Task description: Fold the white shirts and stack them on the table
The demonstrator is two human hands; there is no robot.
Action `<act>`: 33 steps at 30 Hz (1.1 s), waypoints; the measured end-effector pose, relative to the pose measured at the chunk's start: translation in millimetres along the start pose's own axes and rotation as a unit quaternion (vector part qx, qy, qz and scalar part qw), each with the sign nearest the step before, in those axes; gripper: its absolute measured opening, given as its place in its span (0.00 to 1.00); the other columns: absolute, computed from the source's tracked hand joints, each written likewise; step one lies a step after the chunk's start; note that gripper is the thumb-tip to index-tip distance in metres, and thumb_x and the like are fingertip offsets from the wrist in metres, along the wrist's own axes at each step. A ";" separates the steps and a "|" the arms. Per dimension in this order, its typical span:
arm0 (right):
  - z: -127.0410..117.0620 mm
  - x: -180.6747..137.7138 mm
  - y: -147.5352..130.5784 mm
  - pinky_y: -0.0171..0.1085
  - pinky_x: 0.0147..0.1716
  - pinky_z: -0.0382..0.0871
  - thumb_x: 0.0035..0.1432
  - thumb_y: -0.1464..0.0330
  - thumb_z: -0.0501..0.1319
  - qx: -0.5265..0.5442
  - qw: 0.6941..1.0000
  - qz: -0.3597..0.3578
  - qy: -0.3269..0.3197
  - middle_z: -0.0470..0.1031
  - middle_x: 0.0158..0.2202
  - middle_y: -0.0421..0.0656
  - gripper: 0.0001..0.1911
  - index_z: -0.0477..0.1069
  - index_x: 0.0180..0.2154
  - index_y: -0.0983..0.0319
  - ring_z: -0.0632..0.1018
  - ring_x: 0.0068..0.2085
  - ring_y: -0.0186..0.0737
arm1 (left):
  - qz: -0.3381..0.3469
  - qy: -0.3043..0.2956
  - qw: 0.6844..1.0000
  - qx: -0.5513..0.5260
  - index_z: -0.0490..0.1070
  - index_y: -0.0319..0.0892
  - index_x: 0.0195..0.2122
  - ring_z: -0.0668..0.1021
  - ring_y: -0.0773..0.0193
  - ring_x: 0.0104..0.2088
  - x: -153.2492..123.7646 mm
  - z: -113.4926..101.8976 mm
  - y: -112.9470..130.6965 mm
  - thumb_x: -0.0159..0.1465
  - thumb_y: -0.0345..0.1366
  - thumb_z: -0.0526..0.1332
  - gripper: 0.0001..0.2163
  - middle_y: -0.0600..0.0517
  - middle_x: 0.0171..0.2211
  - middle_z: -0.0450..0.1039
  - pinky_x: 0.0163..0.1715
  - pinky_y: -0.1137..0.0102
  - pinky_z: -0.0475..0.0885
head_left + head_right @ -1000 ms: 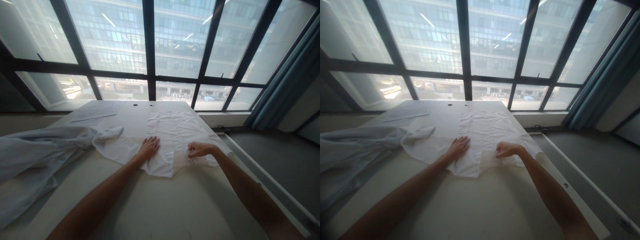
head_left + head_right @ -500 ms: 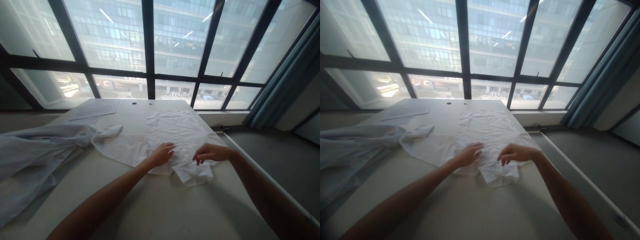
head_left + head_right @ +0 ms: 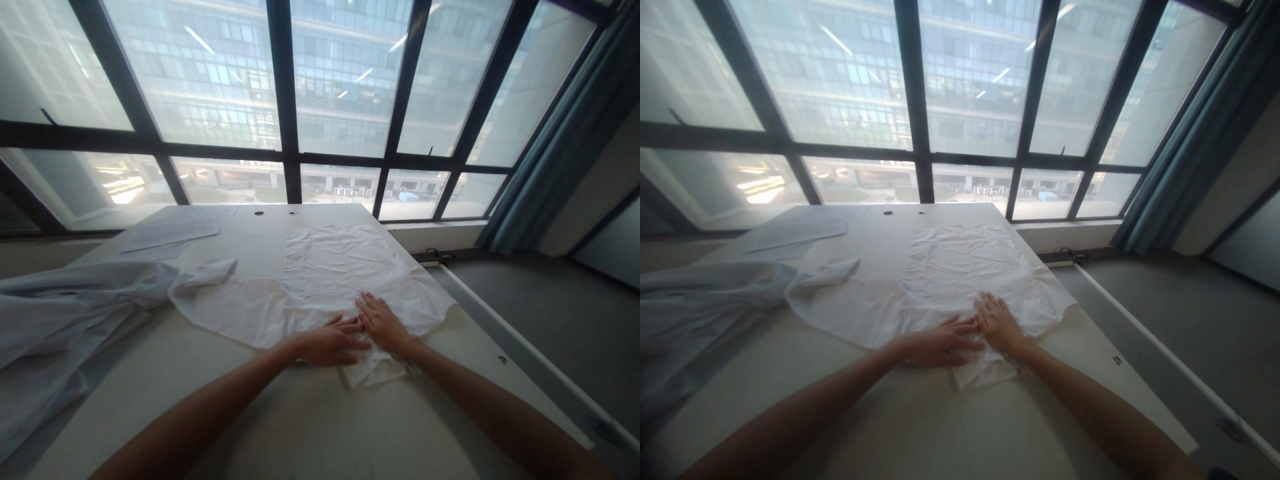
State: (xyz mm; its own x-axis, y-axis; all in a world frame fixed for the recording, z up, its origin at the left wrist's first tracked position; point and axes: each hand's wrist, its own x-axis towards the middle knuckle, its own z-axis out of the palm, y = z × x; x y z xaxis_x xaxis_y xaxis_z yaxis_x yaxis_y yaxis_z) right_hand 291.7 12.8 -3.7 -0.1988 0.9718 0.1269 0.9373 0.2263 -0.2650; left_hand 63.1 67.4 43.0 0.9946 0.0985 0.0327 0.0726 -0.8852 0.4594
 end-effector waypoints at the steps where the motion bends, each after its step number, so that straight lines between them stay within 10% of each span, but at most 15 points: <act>1: -1.2 0.3 -0.8 0.56 0.69 0.47 0.73 0.63 0.45 -0.003 1.000 0.004 -0.003 0.50 0.74 0.52 0.28 0.58 0.70 0.64 0.51 0.74 0.50 | -0.013 0.029 0.999 -0.011 0.71 0.54 0.63 0.68 0.51 0.66 3.0 -1.6 -2.3 0.73 0.44 0.54 0.19 0.49 0.66 0.67 0.67 0.56 0.60; 6: -8.9 29.3 -6.4 0.49 0.66 0.57 0.72 0.65 0.48 0.005 0.998 0.028 0.047 0.64 0.68 0.54 0.26 0.66 0.66 0.64 0.64 0.68 0.49 | -0.172 0.213 0.958 0.086 0.66 0.46 0.66 0.70 0.53 0.65 14.1 7.8 -22.7 0.74 0.39 0.51 0.20 0.46 0.65 0.68 0.67 0.54 0.60; 15: 18.1 61.4 -1.7 0.55 0.69 0.49 0.74 0.65 0.41 -0.037 0.999 0.006 0.013 0.52 0.73 0.54 0.29 0.54 0.71 0.66 0.53 0.73 0.49 | -0.178 0.133 0.961 0.166 0.54 0.48 0.72 0.54 0.50 0.73 6.5 27.5 -32.7 0.75 0.47 0.47 0.26 0.47 0.72 0.55 0.70 0.46 0.49; 33: -3.1 42.4 133.6 0.56 0.69 0.49 0.73 0.58 0.44 -0.127 0.978 0.162 0.036 0.51 0.74 0.52 0.31 0.54 0.71 0.64 0.54 0.73 0.51 | -0.196 0.114 0.962 0.152 0.51 0.49 0.73 0.52 0.50 0.73 3.9 25.0 -29.9 0.76 0.50 0.45 0.27 0.49 0.74 0.49 0.70 0.47 0.46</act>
State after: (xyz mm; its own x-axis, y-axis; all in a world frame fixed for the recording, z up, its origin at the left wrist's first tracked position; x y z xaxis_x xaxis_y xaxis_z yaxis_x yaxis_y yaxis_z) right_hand 409.4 84.1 -30.8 0.1319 0.9806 0.1450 0.9905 -0.1247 -0.0580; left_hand 66.7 82.9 7.2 0.8471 0.5179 0.1196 0.4913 -0.8487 0.1957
